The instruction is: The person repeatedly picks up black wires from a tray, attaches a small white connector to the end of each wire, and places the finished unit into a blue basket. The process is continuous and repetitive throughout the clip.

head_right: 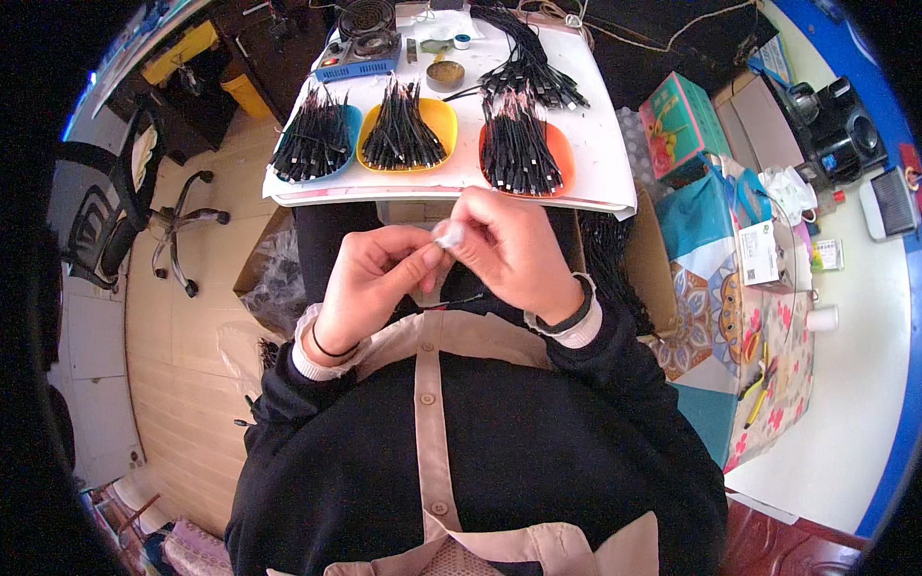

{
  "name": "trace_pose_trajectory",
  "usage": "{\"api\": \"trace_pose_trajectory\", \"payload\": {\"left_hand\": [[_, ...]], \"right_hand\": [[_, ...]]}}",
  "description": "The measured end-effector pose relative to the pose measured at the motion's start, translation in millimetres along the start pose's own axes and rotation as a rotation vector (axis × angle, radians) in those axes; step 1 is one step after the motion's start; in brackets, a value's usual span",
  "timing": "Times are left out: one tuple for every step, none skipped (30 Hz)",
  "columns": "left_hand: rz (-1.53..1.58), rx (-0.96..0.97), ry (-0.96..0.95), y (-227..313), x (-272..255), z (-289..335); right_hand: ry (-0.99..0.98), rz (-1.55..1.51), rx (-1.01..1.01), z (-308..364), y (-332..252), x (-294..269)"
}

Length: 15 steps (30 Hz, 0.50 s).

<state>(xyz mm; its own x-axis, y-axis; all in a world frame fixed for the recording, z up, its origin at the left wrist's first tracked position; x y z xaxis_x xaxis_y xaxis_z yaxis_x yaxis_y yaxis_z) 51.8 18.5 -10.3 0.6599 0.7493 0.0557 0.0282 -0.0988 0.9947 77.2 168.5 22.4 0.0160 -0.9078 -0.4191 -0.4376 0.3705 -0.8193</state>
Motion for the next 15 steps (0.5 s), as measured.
{"api": "trace_pose_trajectory", "payload": {"left_hand": [[-0.014, 0.005, -0.009, 0, 1, -1], [-0.024, 0.017, -0.012, 1, 1, -2], [0.004, 0.007, -0.011, 1, 2, -2], [0.036, 0.004, -0.004, 1, 2, -3], [0.069, 0.002, 0.002, 3, 2, -3], [0.083, -0.016, 0.016, 3, 1, -2], [0.099, -0.031, 0.030, 5, -2, 0], [0.118, -0.042, 0.043, 7, -6, 1], [0.111, -0.053, 0.060, 9, -11, 3], [0.110, -0.082, 0.034, 9, -14, 5], [0.113, -0.118, 0.006, 9, -16, 6], [0.116, -0.159, -0.026, 7, -16, 7], [0.111, -0.133, -0.043, 9, -15, 7], [0.138, -0.141, -0.072, 9, -15, 7], [0.166, -0.148, -0.100, 9, -14, 8]], "right_hand": [[0.001, 0.046, 0.066, 3, 3, 4], [0.029, 0.179, -0.063, 1, -2, 6], [0.052, 0.161, -0.086, 2, -2, 6], [0.061, 0.153, -0.095, 2, -1, 6], [0.121, 0.101, -0.065, 2, 3, 3], [0.180, 0.048, -0.035, 2, 6, -1], [0.184, 0.002, -0.012, 1, 10, -4], [0.340, -0.097, 0.226, 2, 25, -19], [0.333, -0.135, 0.197, 3, 24, -29], [0.365, -0.138, 0.312, 5, 29, -39], [0.241, -0.143, 0.200, 6, 22, -33], [0.166, -0.123, 0.163, 10, 15, -29], [0.052, -0.033, -0.023, 7, 5, -22], [-0.030, 0.056, 0.066, 13, 2, -20], [-0.038, 0.130, -0.037, 13, -8, -18]]}}
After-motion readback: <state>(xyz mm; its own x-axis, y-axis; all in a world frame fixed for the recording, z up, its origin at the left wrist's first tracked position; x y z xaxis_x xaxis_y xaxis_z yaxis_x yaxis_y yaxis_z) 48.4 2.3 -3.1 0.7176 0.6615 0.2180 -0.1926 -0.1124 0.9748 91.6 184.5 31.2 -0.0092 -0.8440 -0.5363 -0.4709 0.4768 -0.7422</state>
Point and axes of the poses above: each hand's wrist, its own z-axis away from the middle knuckle, its own x-axis out of the palm, y = z × x, the point moved 5 cm from there along -z, towards the middle knuckle, and after that the axes turned 2 degrees about -z, right-handed, at the moved point
